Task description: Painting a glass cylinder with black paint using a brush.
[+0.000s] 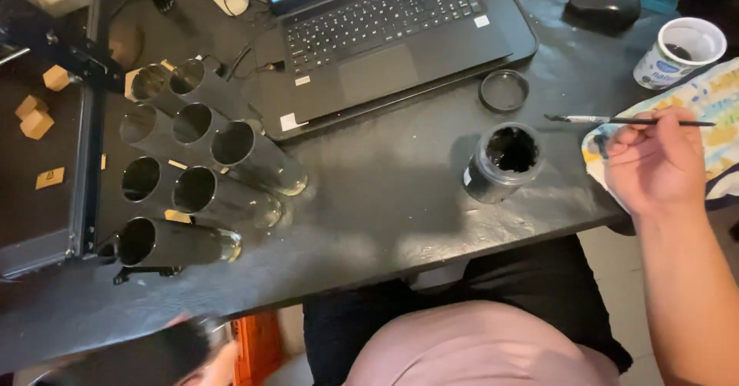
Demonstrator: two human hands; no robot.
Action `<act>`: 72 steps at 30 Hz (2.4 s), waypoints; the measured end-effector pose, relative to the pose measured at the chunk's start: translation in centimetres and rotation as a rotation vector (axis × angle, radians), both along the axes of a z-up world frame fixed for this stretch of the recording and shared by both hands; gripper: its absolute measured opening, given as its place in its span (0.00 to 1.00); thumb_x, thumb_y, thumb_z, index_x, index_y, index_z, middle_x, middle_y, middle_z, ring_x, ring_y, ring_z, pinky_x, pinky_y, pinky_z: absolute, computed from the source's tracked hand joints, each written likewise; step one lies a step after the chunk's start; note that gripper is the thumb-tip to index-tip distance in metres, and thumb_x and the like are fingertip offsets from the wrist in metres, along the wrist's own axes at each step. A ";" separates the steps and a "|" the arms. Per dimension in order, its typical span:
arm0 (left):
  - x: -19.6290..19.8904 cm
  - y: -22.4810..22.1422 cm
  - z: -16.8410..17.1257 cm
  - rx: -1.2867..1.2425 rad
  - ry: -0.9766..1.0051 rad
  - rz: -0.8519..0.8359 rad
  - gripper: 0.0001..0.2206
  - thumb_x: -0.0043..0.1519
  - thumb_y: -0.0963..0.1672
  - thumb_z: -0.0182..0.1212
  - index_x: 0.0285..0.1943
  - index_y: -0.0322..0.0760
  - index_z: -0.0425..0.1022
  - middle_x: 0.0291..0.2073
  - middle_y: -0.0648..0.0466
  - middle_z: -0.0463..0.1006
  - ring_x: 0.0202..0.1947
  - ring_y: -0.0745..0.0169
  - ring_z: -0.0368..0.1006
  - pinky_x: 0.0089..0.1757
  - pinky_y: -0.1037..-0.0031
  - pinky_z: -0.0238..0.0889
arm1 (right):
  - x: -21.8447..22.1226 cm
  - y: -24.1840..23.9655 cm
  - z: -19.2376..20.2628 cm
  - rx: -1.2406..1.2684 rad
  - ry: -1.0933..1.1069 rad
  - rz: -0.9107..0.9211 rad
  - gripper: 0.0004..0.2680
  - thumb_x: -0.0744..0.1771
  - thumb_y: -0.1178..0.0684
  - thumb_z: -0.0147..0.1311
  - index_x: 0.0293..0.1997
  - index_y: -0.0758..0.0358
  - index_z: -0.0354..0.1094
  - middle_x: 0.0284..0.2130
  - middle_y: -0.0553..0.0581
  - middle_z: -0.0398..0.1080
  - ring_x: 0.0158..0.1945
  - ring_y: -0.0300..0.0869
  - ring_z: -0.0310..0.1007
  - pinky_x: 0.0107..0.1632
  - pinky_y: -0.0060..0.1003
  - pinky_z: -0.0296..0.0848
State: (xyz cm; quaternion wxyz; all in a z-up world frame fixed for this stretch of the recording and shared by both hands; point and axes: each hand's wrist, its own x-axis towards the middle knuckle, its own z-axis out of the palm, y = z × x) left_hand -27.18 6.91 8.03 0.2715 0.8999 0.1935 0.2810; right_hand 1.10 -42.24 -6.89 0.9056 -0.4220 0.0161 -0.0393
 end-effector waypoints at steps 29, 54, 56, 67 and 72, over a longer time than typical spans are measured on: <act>30.4 -14.9 -9.5 0.041 0.268 -0.501 0.14 0.49 0.52 0.73 0.41 0.56 0.76 0.46 0.72 0.77 0.52 0.56 0.67 0.49 0.67 0.51 | 0.3 -0.3 -0.2 0.224 -0.077 -0.092 0.01 0.69 0.54 0.57 0.40 0.51 0.72 0.34 0.51 0.73 0.34 0.38 0.72 0.39 0.30 0.69; 30.8 -14.0 -12.5 0.215 0.090 -0.423 0.22 0.43 0.57 0.75 0.41 0.48 0.82 0.30 0.60 0.77 0.38 0.55 0.74 0.40 0.64 0.61 | 8.4 6.5 3.5 -1.810 -0.662 0.144 0.12 0.65 0.56 0.51 0.17 0.55 0.56 0.11 0.48 0.59 0.22 0.52 0.68 0.27 0.43 0.67; 31.1 -14.7 -12.3 0.187 0.102 -0.449 0.21 0.44 0.56 0.75 0.40 0.47 0.81 0.28 0.60 0.76 0.37 0.55 0.73 0.40 0.64 0.61 | 8.2 6.0 2.3 -1.836 -0.636 0.052 0.11 0.65 0.56 0.51 0.20 0.54 0.57 0.12 0.47 0.58 0.23 0.50 0.66 0.28 0.40 0.66; 35.9 -20.0 -13.6 0.203 0.231 -0.560 0.21 0.52 0.60 0.65 0.49 0.55 0.78 0.22 0.61 0.73 0.33 0.55 0.74 0.41 0.62 0.61 | 7.9 4.2 2.5 -1.855 -0.559 -0.325 0.06 0.67 0.59 0.52 0.30 0.53 0.61 0.20 0.47 0.63 0.28 0.45 0.68 0.33 0.39 0.71; 37.0 -21.5 -13.6 0.219 0.270 -0.622 0.22 0.54 0.59 0.65 0.53 0.55 0.76 0.23 0.61 0.76 0.34 0.55 0.76 0.42 0.63 0.64 | 7.8 4.2 3.1 -1.857 -0.455 -0.316 0.05 0.65 0.60 0.55 0.36 0.56 0.62 0.26 0.51 0.70 0.33 0.50 0.71 0.35 0.45 0.74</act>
